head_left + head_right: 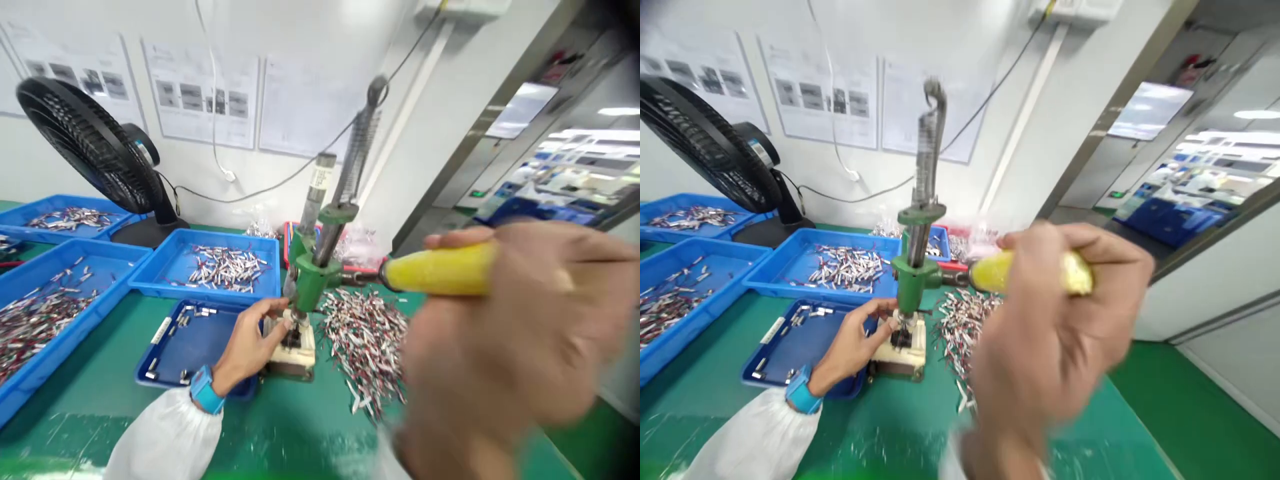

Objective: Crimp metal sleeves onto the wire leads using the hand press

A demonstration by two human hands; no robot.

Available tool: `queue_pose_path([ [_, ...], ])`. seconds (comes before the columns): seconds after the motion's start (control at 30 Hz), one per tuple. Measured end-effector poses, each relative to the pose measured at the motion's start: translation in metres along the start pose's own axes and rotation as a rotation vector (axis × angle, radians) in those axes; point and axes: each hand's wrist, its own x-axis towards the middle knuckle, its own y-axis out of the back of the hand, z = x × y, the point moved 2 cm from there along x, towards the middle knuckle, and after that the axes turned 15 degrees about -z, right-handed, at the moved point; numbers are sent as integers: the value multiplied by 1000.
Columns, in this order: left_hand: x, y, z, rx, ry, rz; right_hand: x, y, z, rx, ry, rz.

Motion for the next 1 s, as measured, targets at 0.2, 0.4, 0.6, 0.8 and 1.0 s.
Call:
queue_pose_path([
  [0.2, 3, -4, 1, 17, -49, 25, -82, 23, 13, -28, -56, 8],
  [0.4, 21, -13, 2, -300, 8, -72, -199, -10, 80, -390, -34, -677],
  [0.6, 17, 10, 13, -262, 29, -328, -230, -26, 83, -508, 19, -734],
  [0.8, 16, 90, -4, 375, -11, 174, -230, -15, 89, -563, 117, -690],
  [1.0, -11, 123, -40, 699, 327, -163, -242, -11, 96, -589, 130, -691],
])
